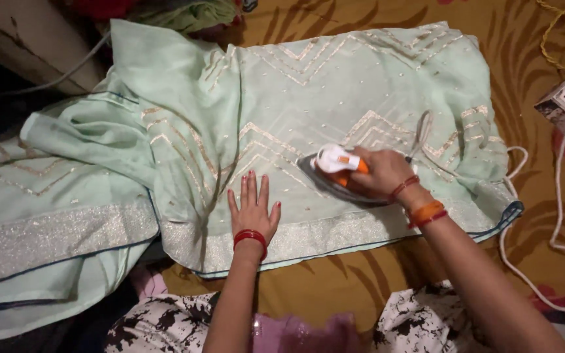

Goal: Ironing a mint-green saree on a flat surface.

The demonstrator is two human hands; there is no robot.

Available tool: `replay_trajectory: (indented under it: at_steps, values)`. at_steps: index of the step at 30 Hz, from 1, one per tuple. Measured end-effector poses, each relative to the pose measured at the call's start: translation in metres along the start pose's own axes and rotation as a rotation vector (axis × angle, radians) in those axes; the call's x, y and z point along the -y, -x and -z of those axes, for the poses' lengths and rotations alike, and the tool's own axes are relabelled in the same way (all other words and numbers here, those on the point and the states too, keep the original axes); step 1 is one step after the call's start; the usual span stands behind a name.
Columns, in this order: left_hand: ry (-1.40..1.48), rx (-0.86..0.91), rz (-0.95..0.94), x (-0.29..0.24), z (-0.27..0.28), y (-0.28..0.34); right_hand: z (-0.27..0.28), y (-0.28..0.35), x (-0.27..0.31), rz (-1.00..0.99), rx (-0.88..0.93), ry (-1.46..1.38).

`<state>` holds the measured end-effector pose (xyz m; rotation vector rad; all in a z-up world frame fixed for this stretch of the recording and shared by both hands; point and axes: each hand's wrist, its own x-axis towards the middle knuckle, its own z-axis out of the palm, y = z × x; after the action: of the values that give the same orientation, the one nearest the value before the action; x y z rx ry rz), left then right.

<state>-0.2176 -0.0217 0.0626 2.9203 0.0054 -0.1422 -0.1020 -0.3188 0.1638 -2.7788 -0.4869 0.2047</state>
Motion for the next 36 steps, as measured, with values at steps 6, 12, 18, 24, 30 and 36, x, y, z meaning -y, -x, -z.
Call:
replay_trajectory:
  at_steps: [6, 12, 18, 24, 30, 36]
  values:
    - [0.028, -0.006, 0.006, -0.001, 0.002, 0.0, -0.008, -0.001, 0.036, 0.123, 0.034, 0.031]
    - [0.025, -0.007, 0.016, -0.001, -0.001, 0.002, -0.022, -0.053, 0.053, -0.078, -0.059, 0.109]
    - [0.018, -0.008, 0.061, 0.006, -0.003, 0.015, -0.021, -0.05, 0.059, -0.145, -0.07, 0.024]
    - [0.016, 0.048, 0.1, 0.0, 0.002, 0.015, -0.011, -0.001, 0.08, 0.183, 0.047, -0.04]
    - [0.004, 0.035, 0.113, 0.001, 0.003, 0.016, -0.03, -0.005, 0.091, 0.143, 0.022, -0.078]
    - [-0.017, 0.047, 0.125, 0.0, 0.003, 0.015, -0.035, -0.048, 0.085, 0.128, -0.099, -0.039]
